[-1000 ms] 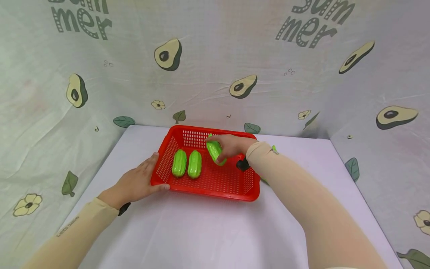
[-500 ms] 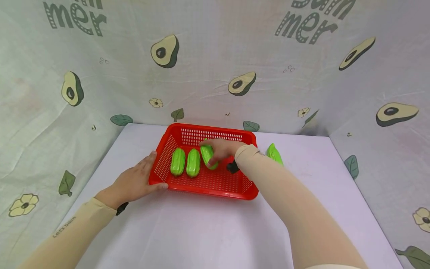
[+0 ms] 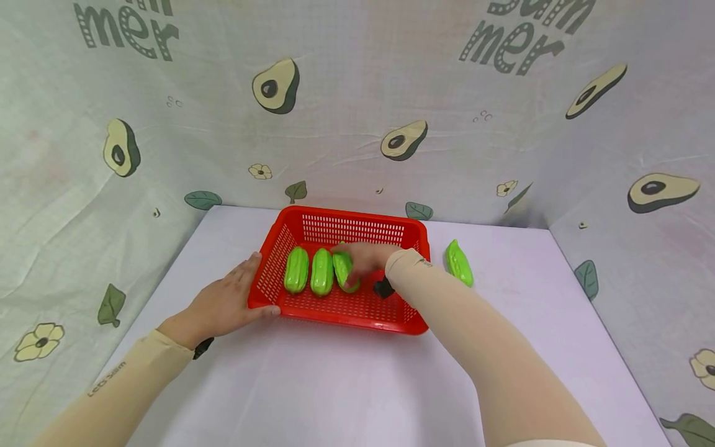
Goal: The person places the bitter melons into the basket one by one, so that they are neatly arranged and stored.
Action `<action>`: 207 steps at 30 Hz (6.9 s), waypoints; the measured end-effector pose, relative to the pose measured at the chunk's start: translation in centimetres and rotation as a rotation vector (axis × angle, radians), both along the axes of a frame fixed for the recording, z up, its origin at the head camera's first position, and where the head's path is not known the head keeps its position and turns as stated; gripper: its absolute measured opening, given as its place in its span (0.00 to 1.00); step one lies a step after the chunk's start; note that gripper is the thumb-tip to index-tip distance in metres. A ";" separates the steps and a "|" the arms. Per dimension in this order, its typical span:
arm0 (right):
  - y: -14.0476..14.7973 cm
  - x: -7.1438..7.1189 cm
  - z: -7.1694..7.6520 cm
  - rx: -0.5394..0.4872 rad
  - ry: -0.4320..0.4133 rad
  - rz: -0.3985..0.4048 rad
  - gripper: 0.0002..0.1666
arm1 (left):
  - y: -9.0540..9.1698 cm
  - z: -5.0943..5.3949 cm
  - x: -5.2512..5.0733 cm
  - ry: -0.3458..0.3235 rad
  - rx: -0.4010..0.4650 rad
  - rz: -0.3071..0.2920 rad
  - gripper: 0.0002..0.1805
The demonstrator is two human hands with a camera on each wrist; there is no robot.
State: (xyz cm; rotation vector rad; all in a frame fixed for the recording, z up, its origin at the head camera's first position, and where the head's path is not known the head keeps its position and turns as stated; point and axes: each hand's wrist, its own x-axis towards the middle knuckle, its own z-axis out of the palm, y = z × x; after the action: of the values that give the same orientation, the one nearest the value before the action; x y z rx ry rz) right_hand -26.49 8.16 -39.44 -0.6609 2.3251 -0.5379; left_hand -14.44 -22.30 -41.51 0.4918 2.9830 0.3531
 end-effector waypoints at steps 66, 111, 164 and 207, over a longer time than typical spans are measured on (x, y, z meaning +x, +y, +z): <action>-1.1 1.2 -1.6 -0.003 0.046 -0.001 0.52 | 0.0 0.3 0.4 0.015 0.005 -0.021 0.72; 22.7 1.9 4.5 -0.101 0.174 -0.371 0.51 | 0.3 0.4 0.4 -0.005 -0.003 -0.003 0.70; 24.2 2.1 -3.3 0.008 0.146 -0.392 0.45 | 0.4 0.4 0.4 -0.003 -0.024 0.004 0.70; 25.7 2.1 0.2 -0.082 0.282 -0.435 0.54 | 0.4 0.4 0.5 0.004 -0.033 0.000 0.70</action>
State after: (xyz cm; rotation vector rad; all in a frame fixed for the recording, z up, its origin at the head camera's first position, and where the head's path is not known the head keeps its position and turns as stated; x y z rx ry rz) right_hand -24.35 33.89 -39.23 -0.2738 2.7447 -0.7790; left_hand -13.91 -21.90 -41.07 0.4902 2.9870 0.3031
